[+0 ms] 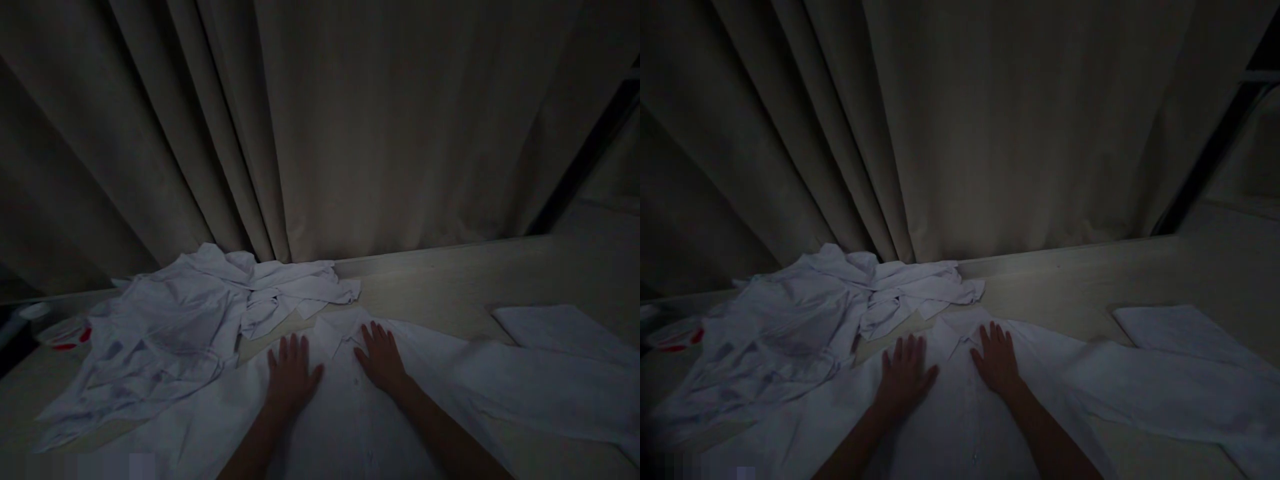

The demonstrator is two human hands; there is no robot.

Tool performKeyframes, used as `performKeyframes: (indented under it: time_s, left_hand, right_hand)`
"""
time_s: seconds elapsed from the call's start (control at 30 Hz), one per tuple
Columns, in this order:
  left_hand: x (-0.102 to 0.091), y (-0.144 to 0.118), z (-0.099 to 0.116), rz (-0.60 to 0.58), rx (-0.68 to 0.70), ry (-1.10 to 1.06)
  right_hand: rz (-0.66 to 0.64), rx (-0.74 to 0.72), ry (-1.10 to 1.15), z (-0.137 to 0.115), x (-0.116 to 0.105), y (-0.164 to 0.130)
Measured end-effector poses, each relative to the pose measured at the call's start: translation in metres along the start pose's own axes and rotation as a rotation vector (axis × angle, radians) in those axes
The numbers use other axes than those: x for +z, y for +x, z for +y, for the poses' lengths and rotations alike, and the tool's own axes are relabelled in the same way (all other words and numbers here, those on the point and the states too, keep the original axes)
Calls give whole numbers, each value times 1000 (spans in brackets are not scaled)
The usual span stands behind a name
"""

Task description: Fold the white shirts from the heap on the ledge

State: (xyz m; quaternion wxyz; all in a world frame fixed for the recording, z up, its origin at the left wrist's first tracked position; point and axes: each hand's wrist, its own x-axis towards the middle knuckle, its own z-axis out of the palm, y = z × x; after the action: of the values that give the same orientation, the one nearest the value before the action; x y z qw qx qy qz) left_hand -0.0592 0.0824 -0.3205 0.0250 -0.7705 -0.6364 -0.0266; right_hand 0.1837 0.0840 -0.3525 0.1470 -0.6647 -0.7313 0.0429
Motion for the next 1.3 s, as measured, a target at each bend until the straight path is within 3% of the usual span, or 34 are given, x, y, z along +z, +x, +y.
performKeyframes:
  time_s: [0.13,0.3,0.43,0.53,0.63,0.7,0.8,0.9,0.97,1.1,1.2,1.3]
  left_hand:
    - [3,3,49,51,264,-46]
    - [15,5,92,144,290,-31]
    - [13,17,100,145,426,-38]
    - [11,26,102,103,389,-26]
    - [9,33,104,67,362,4]
    - [4,35,109,65,366,41]
    - [-7,30,129,89,360,76]
    - [-12,18,166,72,449,23]
    - [-7,12,191,45,480,-28]
    - [14,12,220,13,392,-132]
    - [27,14,224,11,367,-184]
    - [27,11,227,5,371,-216]
  right_hand:
    - [-31,-48,25,-2,-11,6]
    - [44,-35,126,-8,-28,-17]
    - [156,-65,136,16,-41,-95]
    - [187,22,92,56,-33,-173]
    - [112,-4,57,93,-20,-236]
    - [78,-48,72,110,-21,-255]
    - [172,61,114,133,-49,-243]
    - [286,237,111,165,-88,-195]
    - [314,288,60,186,-103,-158]
    - [165,310,-117,214,-92,-112]
    - [66,392,-264,226,-70,-109]
    - [35,480,-350,229,-63,-113]
